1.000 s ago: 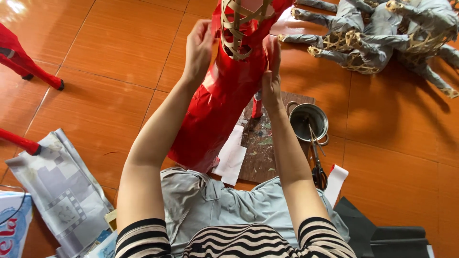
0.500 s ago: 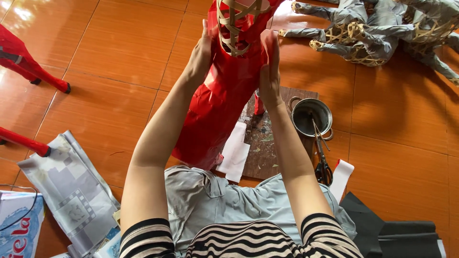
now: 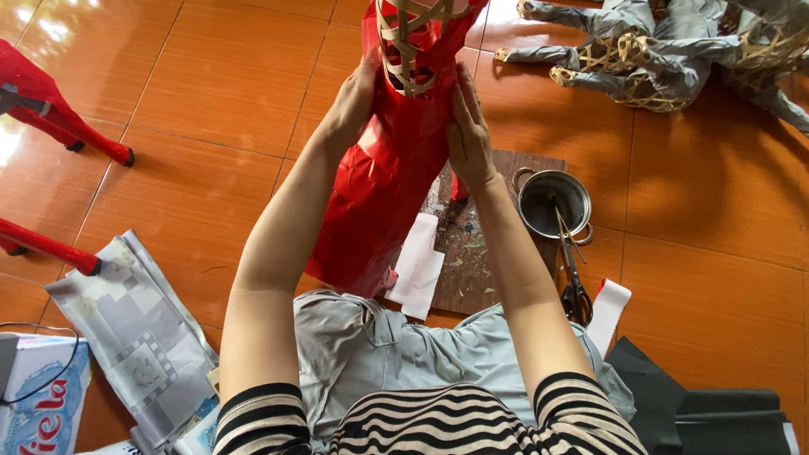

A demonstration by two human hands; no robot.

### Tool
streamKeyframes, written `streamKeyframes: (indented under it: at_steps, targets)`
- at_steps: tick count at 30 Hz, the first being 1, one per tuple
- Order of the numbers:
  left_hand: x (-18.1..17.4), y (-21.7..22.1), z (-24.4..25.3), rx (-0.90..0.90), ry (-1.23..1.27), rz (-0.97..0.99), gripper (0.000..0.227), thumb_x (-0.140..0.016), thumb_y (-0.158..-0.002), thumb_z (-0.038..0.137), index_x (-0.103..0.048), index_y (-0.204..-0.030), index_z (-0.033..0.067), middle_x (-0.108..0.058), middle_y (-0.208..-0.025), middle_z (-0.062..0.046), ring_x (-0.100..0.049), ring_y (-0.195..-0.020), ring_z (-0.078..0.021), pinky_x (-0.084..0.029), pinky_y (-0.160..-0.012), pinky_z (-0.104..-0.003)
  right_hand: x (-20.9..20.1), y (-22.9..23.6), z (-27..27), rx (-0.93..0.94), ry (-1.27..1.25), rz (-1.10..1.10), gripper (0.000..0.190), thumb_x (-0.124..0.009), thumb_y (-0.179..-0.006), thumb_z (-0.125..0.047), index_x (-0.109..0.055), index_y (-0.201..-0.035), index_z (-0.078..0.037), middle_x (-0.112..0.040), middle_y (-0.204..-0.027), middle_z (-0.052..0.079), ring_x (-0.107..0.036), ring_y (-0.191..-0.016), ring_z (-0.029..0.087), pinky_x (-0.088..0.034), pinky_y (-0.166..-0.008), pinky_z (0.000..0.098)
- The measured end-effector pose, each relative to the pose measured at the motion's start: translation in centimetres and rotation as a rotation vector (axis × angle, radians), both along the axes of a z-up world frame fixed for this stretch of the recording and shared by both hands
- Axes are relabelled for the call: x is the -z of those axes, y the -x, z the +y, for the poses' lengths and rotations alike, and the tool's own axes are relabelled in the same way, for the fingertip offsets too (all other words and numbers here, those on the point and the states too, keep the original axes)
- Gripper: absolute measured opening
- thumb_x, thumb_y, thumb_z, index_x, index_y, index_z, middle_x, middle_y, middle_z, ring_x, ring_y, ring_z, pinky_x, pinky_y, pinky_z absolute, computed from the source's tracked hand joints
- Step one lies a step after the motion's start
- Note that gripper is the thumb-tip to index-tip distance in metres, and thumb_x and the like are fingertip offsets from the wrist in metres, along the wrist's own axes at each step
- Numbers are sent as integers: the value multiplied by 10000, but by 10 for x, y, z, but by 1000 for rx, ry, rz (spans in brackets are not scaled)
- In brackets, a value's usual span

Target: Applying glue and paper strips to a bamboo frame to create a traditional lantern.

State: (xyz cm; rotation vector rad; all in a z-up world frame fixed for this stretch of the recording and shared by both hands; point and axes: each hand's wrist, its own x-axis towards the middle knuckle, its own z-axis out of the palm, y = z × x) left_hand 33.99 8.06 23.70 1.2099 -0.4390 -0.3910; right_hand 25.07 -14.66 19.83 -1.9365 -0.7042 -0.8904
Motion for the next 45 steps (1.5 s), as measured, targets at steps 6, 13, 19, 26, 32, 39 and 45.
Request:
streamKeyframes:
  at_steps: [6, 13, 19, 26, 32, 39, 45]
  targets:
    - [23, -7, 4, 22, 113, 124, 630, -331, -1095, 453, -457, -1489, -23, -575, -1481, -120, -558, -1356, -219, -446, -1172, -352, 0, 21, -13, -74, 24, 107, 535, -378, -1167, -191, -250, -1681, -119, -229, -1763, 118, -245, -1636, 308, -245, -1336, 405]
    - [30, 137, 3, -405, -257, -458, 226, -545, -1042, 179, -597, -1231, 67, -669, -1206, -112, -634, -1134, -204, -526, -931, -314, 103, 132, -39, 28, -346, 482, 652, -480, -1157, -136, -117, -1697, -91, -225, -1759, 145, -294, -1627, 288, -303, -1342, 389]
    - [103, 301, -25, -287, -583, -501, 138, -687, -993, 108, -677, -1129, 87, -731, -1065, -125, -695, -999, -235, -567, -824, -335, 258, 267, -16, 281, -337, 871, 347, -603, -1027, -39, -576, -1373, -29, -586, -1445, 167, -628, -1229, 229, -504, -1042, 323]
    - [369, 362, -18, -147, -1260, -265, 535, -759, -871, 281, -560, -1278, -3, -641, -1171, -267, -660, -1051, -460, -550, -922, -479, 241, 341, -2, 380, -271, 1100, 450, -717, -891, 2, -637, -1329, -61, -682, -942, 93, -653, -795, 130, -546, -714, 289]
    - [336, 348, -28, -70, -1511, 23, 683, -775, -874, 382, -437, -1313, -16, -664, -1140, -278, -638, -1038, -503, -524, -874, -536, 225, 310, -68, 362, -238, 922, 376, -644, -959, 45, -653, -1326, -37, -720, -872, 82, -654, -778, 128, -545, -696, 283]
    - [415, 360, -22, -424, -1122, 134, 580, -898, -730, 170, -554, -1164, 0, -722, -1025, -226, -699, -958, -395, -558, -845, -476, 207, 210, -160, 804, 430, 571, 205, -681, -940, -4, -721, -1135, -51, -618, -1212, 129, -563, -1131, 352, -503, -969, 481]
    - [417, 355, -14, -251, -414, 653, 442, -788, -832, 34, -588, -1220, -38, -723, -857, -86, -659, -721, -153, -523, -630, -261, 259, 179, -213, 1080, 674, 844, 509, -632, -883, -32, -609, -1390, -69, -554, -1190, 221, -585, -1060, 435, -553, -668, 543]
